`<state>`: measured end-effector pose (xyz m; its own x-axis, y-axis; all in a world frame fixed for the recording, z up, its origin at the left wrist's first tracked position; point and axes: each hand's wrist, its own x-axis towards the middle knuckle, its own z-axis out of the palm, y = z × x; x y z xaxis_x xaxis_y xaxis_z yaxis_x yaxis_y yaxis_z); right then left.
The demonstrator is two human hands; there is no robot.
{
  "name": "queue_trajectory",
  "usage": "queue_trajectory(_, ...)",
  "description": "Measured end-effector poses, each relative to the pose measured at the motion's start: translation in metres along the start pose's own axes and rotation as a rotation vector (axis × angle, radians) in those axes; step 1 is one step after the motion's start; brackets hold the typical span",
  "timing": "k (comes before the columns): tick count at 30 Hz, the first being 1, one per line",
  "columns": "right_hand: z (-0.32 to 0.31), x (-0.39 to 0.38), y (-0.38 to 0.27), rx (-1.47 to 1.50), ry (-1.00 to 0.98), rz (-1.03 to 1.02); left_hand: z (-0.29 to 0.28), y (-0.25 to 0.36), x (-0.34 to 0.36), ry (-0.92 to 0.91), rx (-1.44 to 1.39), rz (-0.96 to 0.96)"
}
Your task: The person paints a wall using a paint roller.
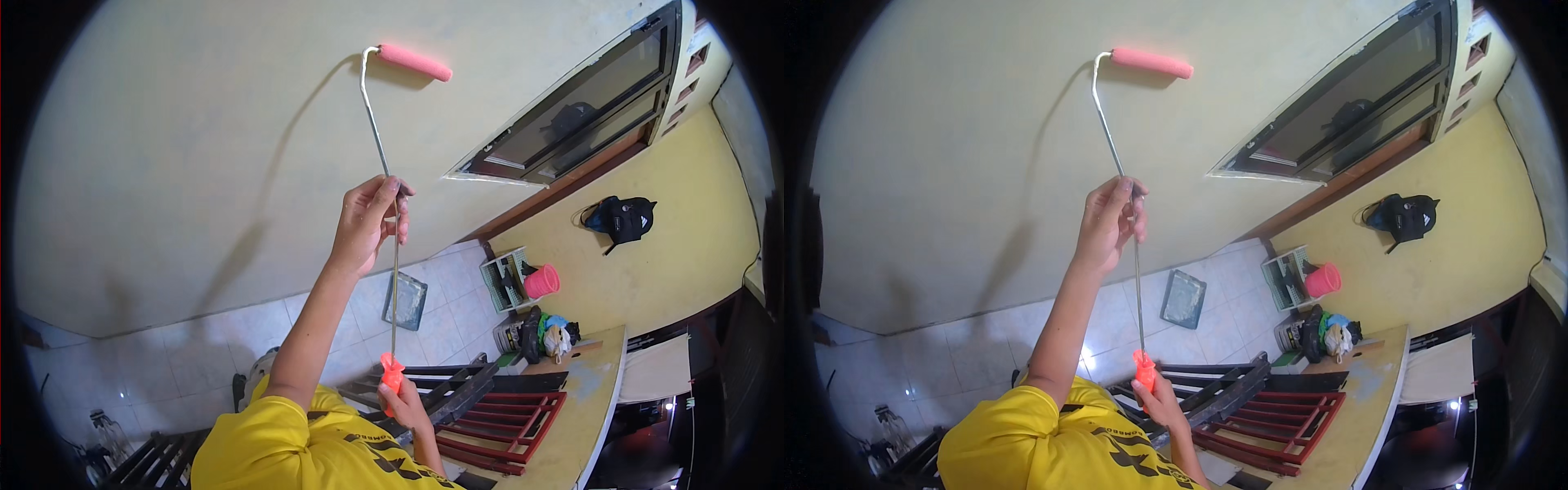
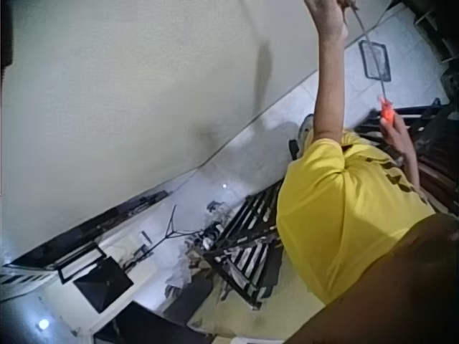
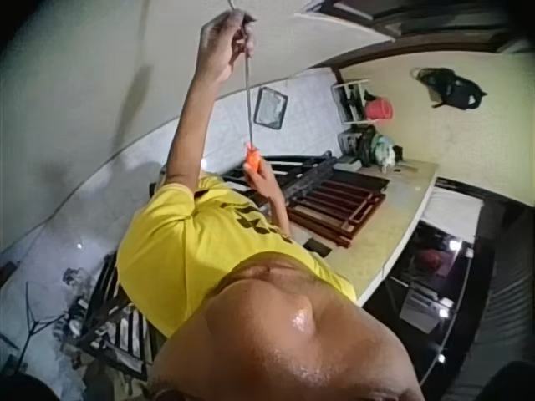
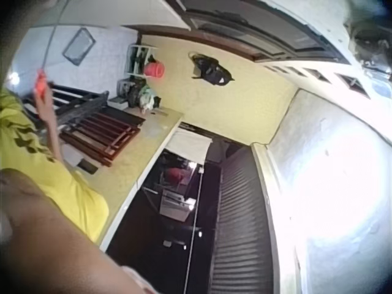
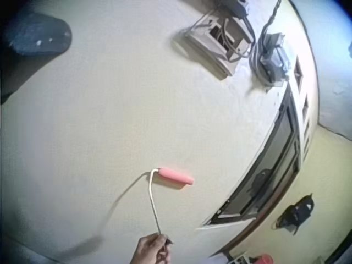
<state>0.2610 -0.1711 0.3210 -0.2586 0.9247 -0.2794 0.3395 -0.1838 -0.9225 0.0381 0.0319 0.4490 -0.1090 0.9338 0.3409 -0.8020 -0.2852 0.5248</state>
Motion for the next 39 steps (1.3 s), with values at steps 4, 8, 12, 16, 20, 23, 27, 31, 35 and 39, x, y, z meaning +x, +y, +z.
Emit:
queue_trajectory(4, 0.009, 0.003, -0.007, -0.025, -0.015, 0.001, 0.005, -0.002, -0.005, -0.022, -0.205, -0.068)
queue_trajectory(8, 0.02, 0.001, -0.005, 0.007, 0.003, 0.024, 0.005, -0.003, -0.007, -0.027, -0.273, -0.086)
queue_trajectory(12, 0.027, 0.003, -0.002, 0.041, -0.036, 0.004, 0.0, -0.001, -0.007, -0.054, -0.364, -0.1)
queue_trajectory(16, 0.035, 0.002, -0.008, 0.178, -0.099, 0.013, 0.005, 0.005, -0.009, -0.087, -0.383, -0.081)
queue_trajectory(20, 0.044, 0.003, -0.016, 0.289, -0.163, 0.019, 0.007, 0.013, -0.01, -0.115, -0.309, -0.063)
queue_trajectory(23, 0.044, 0.007, -0.01, 0.229, -0.143, 0.01, 0.005, 0.013, -0.012, -0.088, -0.295, -0.083)
queue_trajectory(27, 0.043, 0.006, -0.009, 0.229, -0.073, -0.008, 0.003, 0.015, -0.014, -0.06, -0.257, -0.102)
queue_trajectory(31, 0.044, 0.004, -0.019, 0.163, 0.073, -0.045, 0.007, 0.026, -0.019, -0.064, 0.008, -0.079)
queue_trajectory(35, 0.046, 0.008, -0.022, 0.127, 0.204, -0.073, 0.011, 0.031, -0.023, -0.071, 0.18, -0.037)
queue_trajectory(39, 0.05, 0.011, -0.021, -0.025, 0.361, -0.248, 0.011, 0.027, -0.025, -0.046, 0.141, -0.012)
